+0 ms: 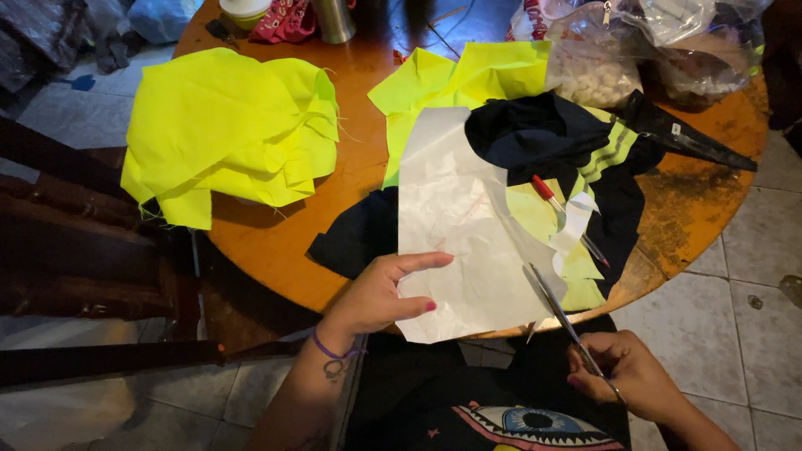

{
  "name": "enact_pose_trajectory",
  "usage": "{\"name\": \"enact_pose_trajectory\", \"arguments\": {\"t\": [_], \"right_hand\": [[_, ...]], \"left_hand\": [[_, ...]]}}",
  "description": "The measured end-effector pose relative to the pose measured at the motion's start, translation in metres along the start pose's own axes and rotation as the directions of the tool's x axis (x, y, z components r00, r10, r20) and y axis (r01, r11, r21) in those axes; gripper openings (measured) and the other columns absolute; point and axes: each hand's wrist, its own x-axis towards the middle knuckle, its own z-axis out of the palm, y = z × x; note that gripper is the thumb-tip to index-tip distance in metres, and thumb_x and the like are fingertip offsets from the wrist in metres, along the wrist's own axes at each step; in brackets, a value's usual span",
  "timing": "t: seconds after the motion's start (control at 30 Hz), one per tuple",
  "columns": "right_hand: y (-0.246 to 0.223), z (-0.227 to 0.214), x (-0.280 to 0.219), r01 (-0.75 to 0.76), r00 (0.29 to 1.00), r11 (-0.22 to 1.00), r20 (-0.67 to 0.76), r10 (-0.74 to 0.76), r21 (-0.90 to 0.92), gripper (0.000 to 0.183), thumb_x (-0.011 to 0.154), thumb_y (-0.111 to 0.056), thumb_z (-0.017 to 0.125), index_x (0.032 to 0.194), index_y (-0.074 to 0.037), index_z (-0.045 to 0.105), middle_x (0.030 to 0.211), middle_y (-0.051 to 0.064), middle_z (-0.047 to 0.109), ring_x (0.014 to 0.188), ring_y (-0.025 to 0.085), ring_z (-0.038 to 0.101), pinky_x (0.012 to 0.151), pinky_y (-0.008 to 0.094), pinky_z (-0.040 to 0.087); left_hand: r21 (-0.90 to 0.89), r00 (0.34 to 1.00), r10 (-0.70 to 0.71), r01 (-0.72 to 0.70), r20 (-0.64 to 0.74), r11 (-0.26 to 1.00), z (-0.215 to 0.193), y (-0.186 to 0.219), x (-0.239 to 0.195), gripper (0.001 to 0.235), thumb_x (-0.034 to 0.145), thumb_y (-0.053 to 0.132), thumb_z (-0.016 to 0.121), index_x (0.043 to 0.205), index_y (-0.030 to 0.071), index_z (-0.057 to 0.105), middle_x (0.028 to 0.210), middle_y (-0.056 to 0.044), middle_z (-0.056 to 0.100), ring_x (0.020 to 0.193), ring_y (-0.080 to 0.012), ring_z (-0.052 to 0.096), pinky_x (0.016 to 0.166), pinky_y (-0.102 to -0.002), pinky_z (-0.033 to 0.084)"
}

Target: The person cuts a paper pattern with scissors, then places the pattern on a yellow fabric and pins it in place. The person handles the fabric and pattern repeatedly to align them before securing with pins.

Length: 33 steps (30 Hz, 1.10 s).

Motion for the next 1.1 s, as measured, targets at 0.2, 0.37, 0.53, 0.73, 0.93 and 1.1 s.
{"name": "enact_pose_trajectory", "arguments": {"t": [0.2,0.37,0.53,0.73,0.93,1.1], "right_hand": [[-0.007,0.003,0.007,0.03,0.998,0.999,0.053,-0.032,0.033,0.025,0.079,-0.007,0.097,0.074,-0.003,0.073,0.065,0.006,0.065,0.057,0.014,0.052,0.051,0.03,0.041],[-0.007,0.007,0.008,0.046,0.998,0.998,0.052,-0.048,0.038,0.025,0.081,-0.003,0.094,0.073,-0.004,0.07,0.064,0.004,0.062,0.057,0.013,0.05,0.051,0.03,0.038],[0.003,0.009,0.008,0.056,0.998,0.994,0.014,-0.058,0.096,0.025,0.082,-0.002,0.092,0.072,-0.003,0.069,0.064,0.005,0.061,0.059,0.014,0.049,0.053,0.03,0.036],[-0.002,0.015,0.005,0.057,0.997,0.998,-0.058,-0.056,0.007,0.031,0.082,-0.001,0.093,0.067,-0.006,0.067,0.06,0.002,0.057,0.055,0.011,0.047,0.05,0.028,0.035],[0.002,0.017,0.005,0.09,0.993,0.993,-0.084,-0.083,0.08,0.035,0.083,0.003,0.091,0.065,-0.006,0.062,0.063,0.002,0.055,0.058,0.011,0.045,0.051,0.029,0.035],[-0.004,0.018,0.008,0.055,0.996,0.998,-0.068,-0.055,0.002,0.027,0.079,-0.004,0.095,0.069,-0.004,0.07,0.062,0.003,0.057,0.058,0.012,0.047,0.053,0.029,0.033]], "left_hand": [[0.003,0.996,0.07,-0.07,0.048,0.998,0.005,-0.001,-0.001,0.064,0.086,0.012,0.08,0.148,0.015,0.065,0.156,-0.011,0.064,0.145,-0.0195,0.06,0.123,-0.03,0.038],[0.008,0.997,0.031,-0.031,0.076,0.999,0.007,0.008,-0.001,0.064,0.086,0.011,0.08,0.148,0.016,0.064,0.16,-0.012,0.061,0.15,-0.0228,0.057,0.125,-0.033,0.038],[-0.022,0.995,0.044,-0.042,0.085,0.999,0.008,0.006,-0.001,0.062,0.088,0.01,0.079,0.148,0.014,0.064,0.158,-0.01,0.063,0.148,-0.0199,0.058,0.123,-0.031,0.038],[-0.016,0.995,0.074,-0.073,0.065,0.997,0.009,0.007,0.0,0.062,0.087,0.009,0.08,0.147,0.014,0.065,0.153,-0.01,0.067,0.144,-0.0211,0.062,0.123,-0.033,0.042],[-0.026,0.996,0.05,-0.049,0.07,0.998,0.008,0.008,-0.001,0.062,0.086,0.01,0.08,0.147,0.015,0.066,0.153,-0.008,0.068,0.144,-0.0189,0.062,0.123,-0.031,0.041],[-0.016,0.993,0.025,-0.023,0.118,1.0,0.01,0.011,-0.001,0.065,0.087,0.008,0.08,0.149,0.016,0.064,0.156,-0.009,0.065,0.146,-0.0177,0.06,0.122,-0.03,0.039]]}}
